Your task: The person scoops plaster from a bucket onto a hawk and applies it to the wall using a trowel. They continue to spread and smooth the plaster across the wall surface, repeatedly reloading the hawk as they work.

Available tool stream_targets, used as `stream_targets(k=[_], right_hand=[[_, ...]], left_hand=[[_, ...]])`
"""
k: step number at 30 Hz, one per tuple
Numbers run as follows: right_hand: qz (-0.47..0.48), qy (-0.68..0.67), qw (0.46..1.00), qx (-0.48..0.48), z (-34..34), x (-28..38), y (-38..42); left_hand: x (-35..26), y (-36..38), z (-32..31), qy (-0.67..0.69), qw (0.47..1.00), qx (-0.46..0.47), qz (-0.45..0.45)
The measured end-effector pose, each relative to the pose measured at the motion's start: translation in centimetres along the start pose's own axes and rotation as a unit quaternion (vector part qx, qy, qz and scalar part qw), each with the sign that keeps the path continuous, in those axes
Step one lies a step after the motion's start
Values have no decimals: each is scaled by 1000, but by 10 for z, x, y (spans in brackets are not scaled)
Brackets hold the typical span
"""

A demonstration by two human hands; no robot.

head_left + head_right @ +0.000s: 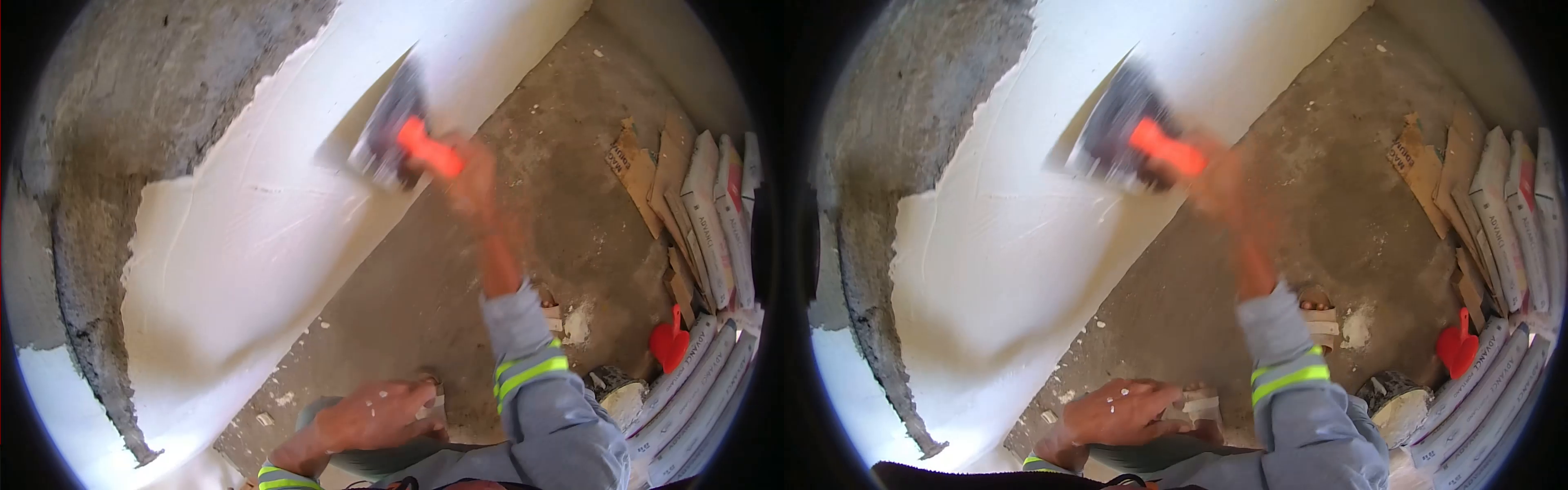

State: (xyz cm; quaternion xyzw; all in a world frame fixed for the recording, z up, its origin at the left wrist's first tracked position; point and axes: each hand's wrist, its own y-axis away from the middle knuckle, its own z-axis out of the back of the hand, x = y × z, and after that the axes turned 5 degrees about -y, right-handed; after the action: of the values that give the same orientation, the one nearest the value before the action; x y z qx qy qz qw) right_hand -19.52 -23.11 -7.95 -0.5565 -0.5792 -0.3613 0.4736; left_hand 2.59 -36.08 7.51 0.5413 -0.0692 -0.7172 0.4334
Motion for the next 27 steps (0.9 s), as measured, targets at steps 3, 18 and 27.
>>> stream_targets(k=[3, 18, 27], right_hand=[[181, 228, 953, 88, -79, -12, 88], [-281, -173, 943, 51, 36, -132, 133], [-376, -189, 887, 190, 49, -181, 75]], left_hand=[[-6, 5, 1, 24, 1000, -13, -14], [15, 52, -14, 13, 989, -121, 82], [11, 80, -27, 9, 980, -103, 171]])
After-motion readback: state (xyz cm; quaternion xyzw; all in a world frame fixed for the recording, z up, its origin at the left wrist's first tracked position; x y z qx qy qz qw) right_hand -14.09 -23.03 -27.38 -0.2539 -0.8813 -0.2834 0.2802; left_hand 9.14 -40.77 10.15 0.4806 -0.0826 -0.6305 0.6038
